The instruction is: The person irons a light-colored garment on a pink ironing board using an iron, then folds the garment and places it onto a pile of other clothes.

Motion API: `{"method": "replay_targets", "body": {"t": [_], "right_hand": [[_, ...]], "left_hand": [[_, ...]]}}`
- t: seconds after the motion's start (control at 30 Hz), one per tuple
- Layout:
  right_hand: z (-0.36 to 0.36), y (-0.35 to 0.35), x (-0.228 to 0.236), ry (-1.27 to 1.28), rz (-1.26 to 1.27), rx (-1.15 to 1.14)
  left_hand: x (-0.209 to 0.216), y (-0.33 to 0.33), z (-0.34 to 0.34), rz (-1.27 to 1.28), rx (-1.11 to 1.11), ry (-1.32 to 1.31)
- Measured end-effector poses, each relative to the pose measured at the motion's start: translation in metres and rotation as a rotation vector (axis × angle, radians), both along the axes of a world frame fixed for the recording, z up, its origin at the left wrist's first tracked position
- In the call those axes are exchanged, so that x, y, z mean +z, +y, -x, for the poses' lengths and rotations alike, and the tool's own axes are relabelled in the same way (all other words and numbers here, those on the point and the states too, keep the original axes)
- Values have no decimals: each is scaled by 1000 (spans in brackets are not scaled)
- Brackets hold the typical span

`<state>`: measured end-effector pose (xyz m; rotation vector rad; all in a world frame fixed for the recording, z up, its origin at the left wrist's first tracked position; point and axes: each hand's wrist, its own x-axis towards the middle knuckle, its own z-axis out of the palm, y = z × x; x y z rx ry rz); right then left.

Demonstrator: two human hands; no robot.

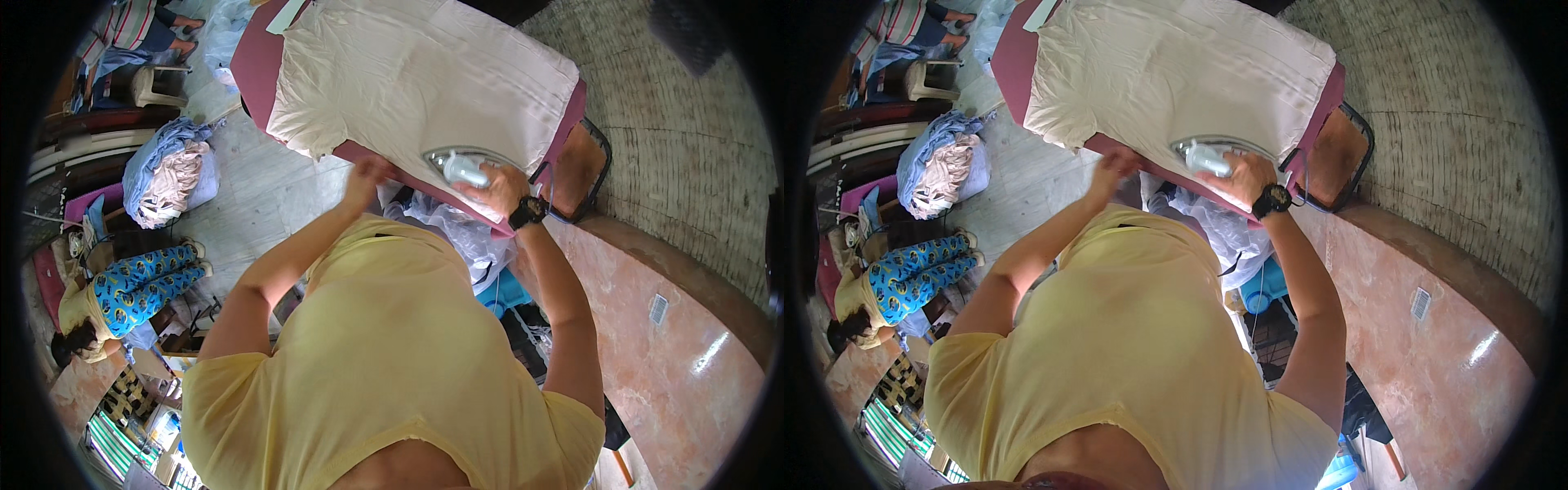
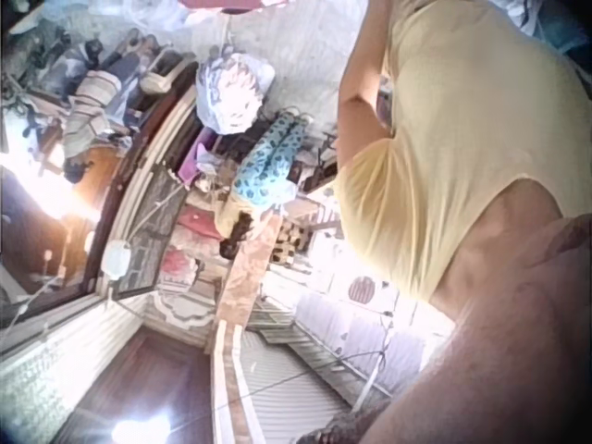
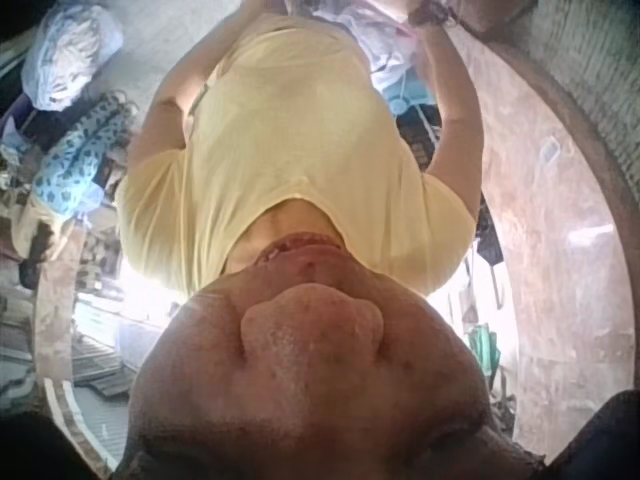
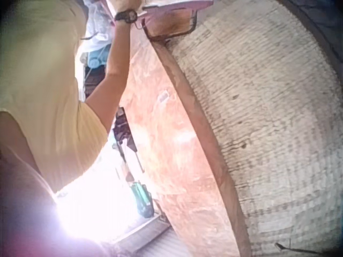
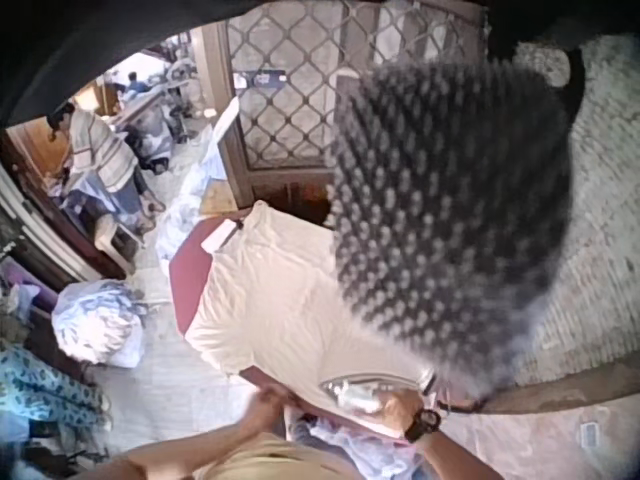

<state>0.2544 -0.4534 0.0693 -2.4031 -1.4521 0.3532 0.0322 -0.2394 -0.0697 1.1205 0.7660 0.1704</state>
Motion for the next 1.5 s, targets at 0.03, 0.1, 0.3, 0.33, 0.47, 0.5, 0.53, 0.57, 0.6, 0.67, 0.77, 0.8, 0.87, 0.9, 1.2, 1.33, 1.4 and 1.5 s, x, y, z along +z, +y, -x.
{"method": "replay_targets", "body": {"t": [0.03, 0.1, 0.3, 0.33, 0.47, 0.5, 0.53, 0.57, 0.6, 0.67, 0.77, 0.8, 0.87, 0.9, 1.2, 1.33, 1.4, 1.5], "right_hand": [[7, -4, 6, 21, 22, 30], [8, -9, 3, 37, 26, 65], [19, 18, -5, 172, 5, 89], [25, 29, -9, 193, -26, 96], [43, 76, -28, 223, -76, 74], [49, 90, -30, 233, -98, 72], [54, 108, -31, 234, -77, 85], [59, 125, -31, 234, -57, 98], [65, 144, -32, 236, -39, 114], [76, 178, -25, 206, -48, 68], [76, 201, -21, 226, 9, 57], [72, 197, -23, 211, 26, 68], [61, 184, -24, 176, 73, 103], [53, 171, -23, 157, 16, 126], [37, 161, -20, 72, -132, 75], [50, 246, -28, 59, -116, -252], [44, 269, -27, 22, -125, -57], [39, 305, -23, -3, -140, -89]], "left_hand": [[12, 17, 7, 28, 221, 62], [11, 45, 6, 289, 490, 118], [-3, 84, -21, 609, 846, -23], [-34, 91, -5, 542, 835, -104], [-34, 80, -4, 180, 903, -65], [-30, 76, -6, 143, 915, -35], [-26, 74, -8, 104, 934, -7], [-23, 73, -9, 66, 952, 21], [-19, 72, -8, 99, 986, 86], [-46, 92, 7, -62, 1027, 185], [-38, 123, 10, -709, 1100, 433], [-23, 144, 6, -888, 1034, 410], [-5, 195, 1, -1081, 885, 344], [-8, 222, 1, -1093, 809, 315], [-26, 313, -51, -977, 346, 371], [-14, 320, -52, -342, 507, 71], [1, 332, -51, -237, 311, -29], [29, 353, -53, -121, 60, -47]]}}
